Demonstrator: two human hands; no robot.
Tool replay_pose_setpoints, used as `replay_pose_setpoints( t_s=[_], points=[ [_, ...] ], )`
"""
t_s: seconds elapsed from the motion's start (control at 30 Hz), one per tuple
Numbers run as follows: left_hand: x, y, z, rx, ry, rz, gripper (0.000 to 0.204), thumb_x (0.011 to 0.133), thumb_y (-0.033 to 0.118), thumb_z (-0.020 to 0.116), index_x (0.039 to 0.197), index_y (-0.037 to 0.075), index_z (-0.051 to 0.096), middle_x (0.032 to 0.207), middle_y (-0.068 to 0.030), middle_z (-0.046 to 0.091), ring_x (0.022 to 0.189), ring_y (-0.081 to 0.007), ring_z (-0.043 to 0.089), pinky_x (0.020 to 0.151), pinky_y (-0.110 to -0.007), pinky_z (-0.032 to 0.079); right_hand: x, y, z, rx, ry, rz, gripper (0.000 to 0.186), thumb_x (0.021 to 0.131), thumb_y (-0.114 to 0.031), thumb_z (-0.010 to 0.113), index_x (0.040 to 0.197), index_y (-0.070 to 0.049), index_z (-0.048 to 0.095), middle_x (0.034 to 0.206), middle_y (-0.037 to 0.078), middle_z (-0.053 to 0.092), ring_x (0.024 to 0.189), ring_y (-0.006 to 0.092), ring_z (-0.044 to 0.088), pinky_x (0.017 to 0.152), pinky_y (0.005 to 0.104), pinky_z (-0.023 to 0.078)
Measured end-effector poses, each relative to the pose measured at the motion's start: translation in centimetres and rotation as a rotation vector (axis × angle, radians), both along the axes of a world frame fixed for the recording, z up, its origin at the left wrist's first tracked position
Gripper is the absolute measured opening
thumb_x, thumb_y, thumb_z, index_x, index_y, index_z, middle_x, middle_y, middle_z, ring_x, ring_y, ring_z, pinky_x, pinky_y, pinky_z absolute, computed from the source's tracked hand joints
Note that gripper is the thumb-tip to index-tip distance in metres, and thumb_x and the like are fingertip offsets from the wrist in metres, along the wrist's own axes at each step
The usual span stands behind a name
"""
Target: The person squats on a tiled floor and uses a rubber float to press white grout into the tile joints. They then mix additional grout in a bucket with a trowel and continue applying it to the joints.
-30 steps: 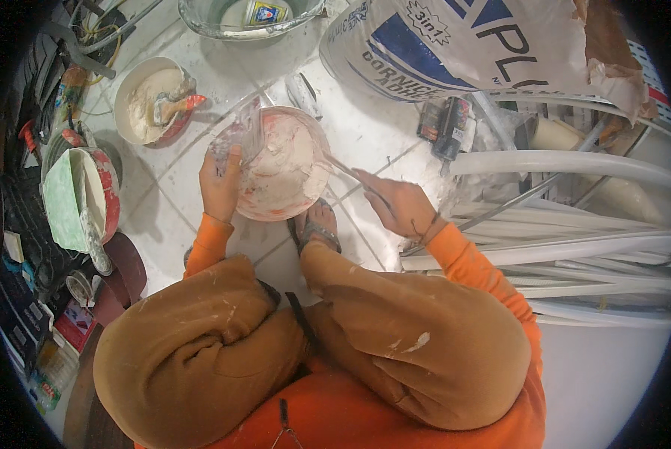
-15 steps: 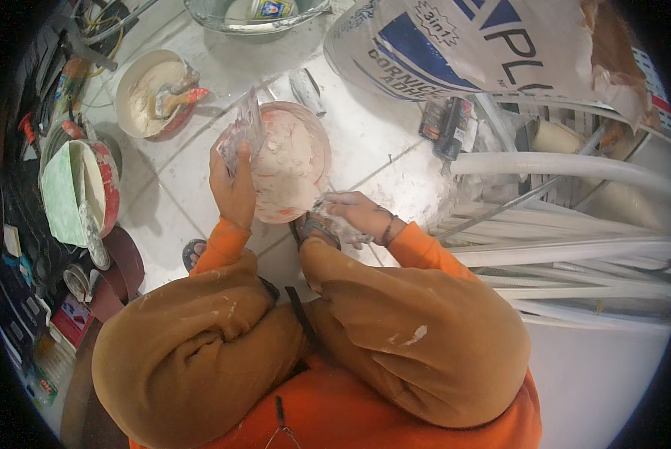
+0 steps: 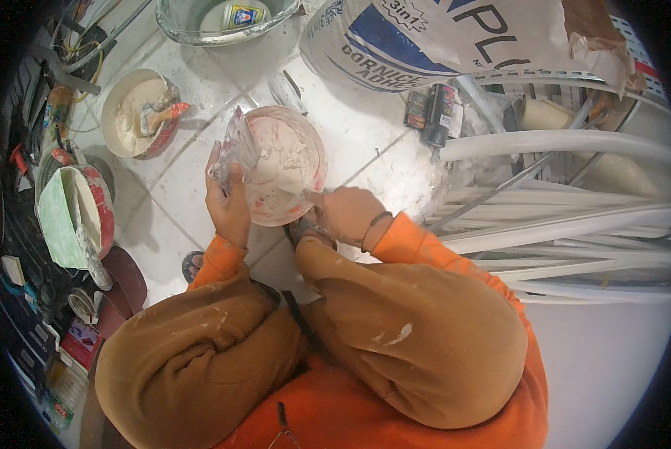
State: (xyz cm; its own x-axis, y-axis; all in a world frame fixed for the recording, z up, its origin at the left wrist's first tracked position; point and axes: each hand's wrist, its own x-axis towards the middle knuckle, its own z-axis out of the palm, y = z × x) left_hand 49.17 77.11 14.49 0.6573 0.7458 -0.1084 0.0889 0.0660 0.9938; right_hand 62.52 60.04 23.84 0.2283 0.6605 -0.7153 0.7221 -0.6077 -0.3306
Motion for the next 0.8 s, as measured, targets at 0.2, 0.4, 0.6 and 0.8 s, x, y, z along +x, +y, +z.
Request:
replay_pose_setpoints(
  t_s=[0.2, 0.4, 0.6, 0.8],
  points=[
    [0.1, -0.6, -0.1, 0.068, -0.02, -0.003, 0.045, 0.104, 0.016, 0.059, 0.137, -0.014, 0.05, 0.149, -0.0234, 0.047, 0.134, -0.0312, 0.049, 0.113, -0.039, 0.037, -2.1, -0.8, -3.4, 0.077, -0.171, -0.053, 0.056, 0.097, -0.042, 0.058, 0.146, -0.015, 0.05, 0.082, 0.019, 0.069, 0.08, 0.0401, 0.07, 0.066, 0.0512, 0.055],
    [0.2, -0.1, -0.6, 0.107, -0.043, 0.033, 0.043, 0.103, 0.015, 0.059, 0.134, -0.014, 0.052, 0.146, -0.0235, 0.049, 0.133, -0.0329, 0.05, 0.112, -0.039, 0.038, 2.7, 1.8, -1.1, 0.119, -0.212, -0.084, 0.049, 0.093, -0.029, 0.062, 0.139, -0.013, 0.055, 0.076, 0.021, 0.068, 0.075, 0.0414, 0.069, 0.063, 0.053, 0.055],
    [0.6, -0.1, -0.8, 0.098, -0.028, 0.058, 0.042, 0.102, 0.016, 0.06, 0.131, -0.014, 0.053, 0.141, -0.0239, 0.052, 0.129, -0.0347, 0.052, 0.111, -0.04, 0.039, -0.2, -0.6, -1.9, 0.125, -0.083, -0.009, 0.048, 0.093, -0.024, 0.057, 0.141, -0.019, 0.057, 0.074, 0.02, 0.066, 0.071, 0.0407, 0.067, 0.062, 0.0527, 0.054],
    [0.7, -0.3, -0.8, 0.149, -0.03, 0.034, 0.038, 0.101, 0.016, 0.061, 0.126, -0.013, 0.057, 0.137, -0.0261, 0.054, 0.124, -0.0374, 0.054, 0.108, -0.04, 0.04, -0.6, 0.2, -3.9, 0.065, -0.23, -0.007, 0.059, 0.09, -0.027, 0.063, 0.146, -0.011, 0.049, 0.084, 0.021, 0.069, 0.079, 0.0393, 0.07, 0.067, 0.0507, 0.056]
  ],
)
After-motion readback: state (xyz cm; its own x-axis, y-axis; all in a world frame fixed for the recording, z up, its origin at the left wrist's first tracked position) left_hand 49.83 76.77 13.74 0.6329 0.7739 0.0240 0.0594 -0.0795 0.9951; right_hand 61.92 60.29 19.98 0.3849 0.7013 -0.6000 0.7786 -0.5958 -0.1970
